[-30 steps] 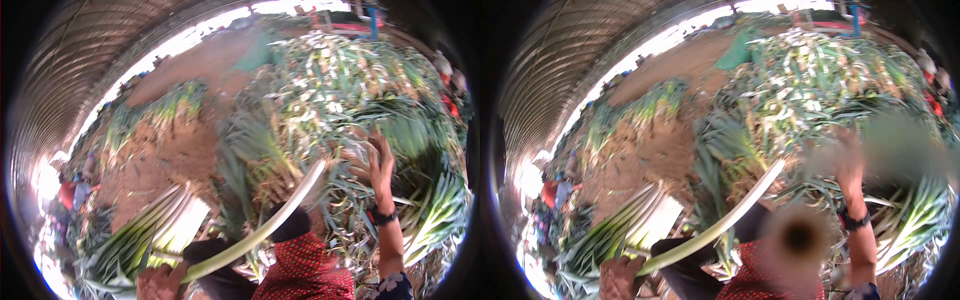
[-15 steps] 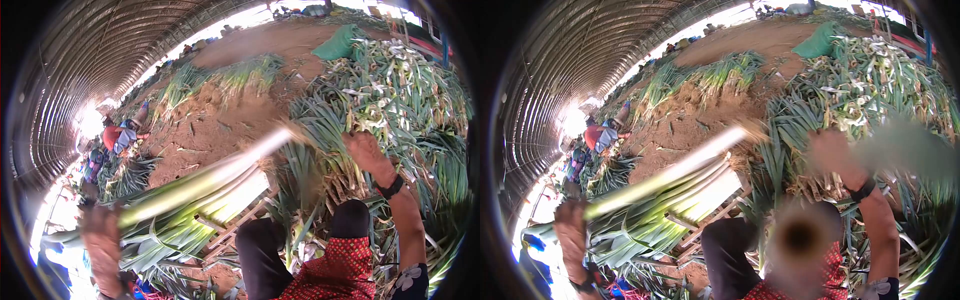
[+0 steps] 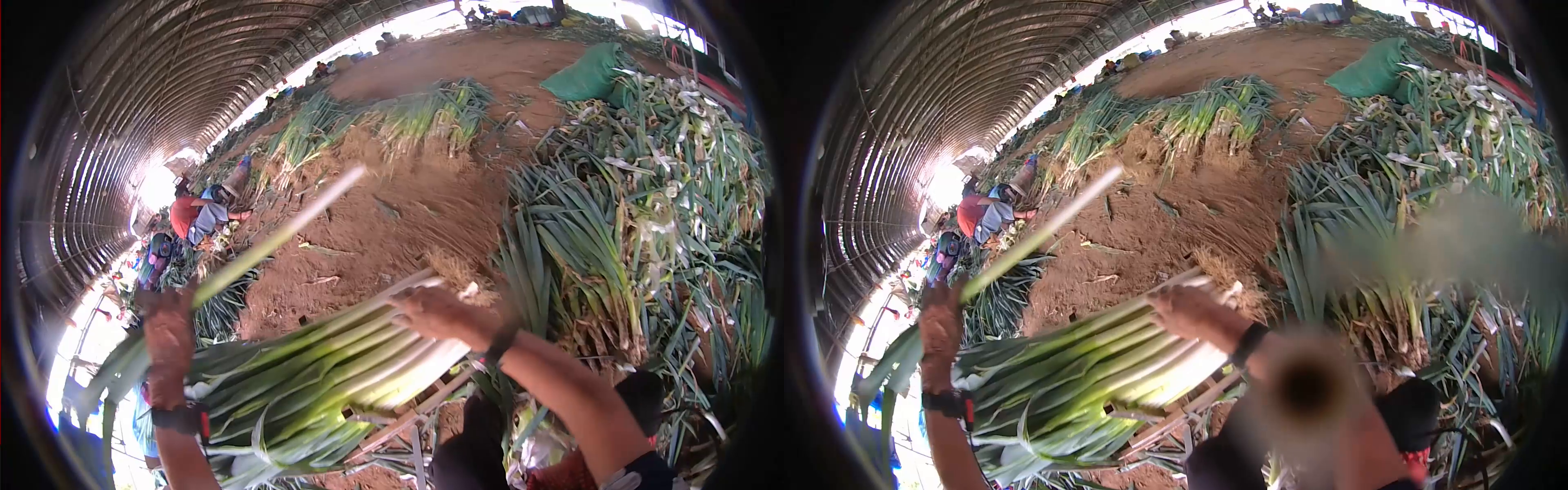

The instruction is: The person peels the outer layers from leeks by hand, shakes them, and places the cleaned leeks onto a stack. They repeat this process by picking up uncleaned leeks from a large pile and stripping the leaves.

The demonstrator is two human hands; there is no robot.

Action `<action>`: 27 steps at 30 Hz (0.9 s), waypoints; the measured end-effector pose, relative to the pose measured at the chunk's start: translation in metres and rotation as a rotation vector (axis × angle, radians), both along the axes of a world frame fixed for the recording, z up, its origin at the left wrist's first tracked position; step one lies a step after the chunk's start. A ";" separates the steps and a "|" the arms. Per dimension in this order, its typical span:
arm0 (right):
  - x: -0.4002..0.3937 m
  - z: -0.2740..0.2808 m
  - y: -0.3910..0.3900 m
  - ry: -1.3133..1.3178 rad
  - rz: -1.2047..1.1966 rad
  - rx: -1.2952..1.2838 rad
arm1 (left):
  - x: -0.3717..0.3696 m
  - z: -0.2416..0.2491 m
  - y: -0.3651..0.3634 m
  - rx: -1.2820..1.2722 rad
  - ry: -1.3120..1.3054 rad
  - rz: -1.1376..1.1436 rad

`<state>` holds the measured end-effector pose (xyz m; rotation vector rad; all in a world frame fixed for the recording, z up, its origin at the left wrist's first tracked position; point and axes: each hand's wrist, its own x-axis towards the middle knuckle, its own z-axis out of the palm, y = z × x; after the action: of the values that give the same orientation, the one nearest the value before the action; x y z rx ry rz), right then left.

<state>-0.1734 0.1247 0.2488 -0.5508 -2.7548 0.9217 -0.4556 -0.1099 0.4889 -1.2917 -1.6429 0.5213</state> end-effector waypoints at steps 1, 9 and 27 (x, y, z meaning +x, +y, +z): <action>-0.019 -0.010 0.002 0.080 -0.019 0.069 | -0.008 -0.021 0.011 0.003 -0.001 0.006; -0.095 -0.108 0.000 0.308 -0.244 0.183 | -0.014 -0.104 0.071 -0.338 -0.695 0.161; -0.086 -0.106 -0.004 0.482 -0.356 0.232 | -0.013 -0.164 0.085 -0.502 -1.027 0.292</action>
<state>-0.2599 0.1204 0.1432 -0.6479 -2.1967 0.5519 -0.4681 -0.0251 0.3250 -1.8671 -2.6934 0.4841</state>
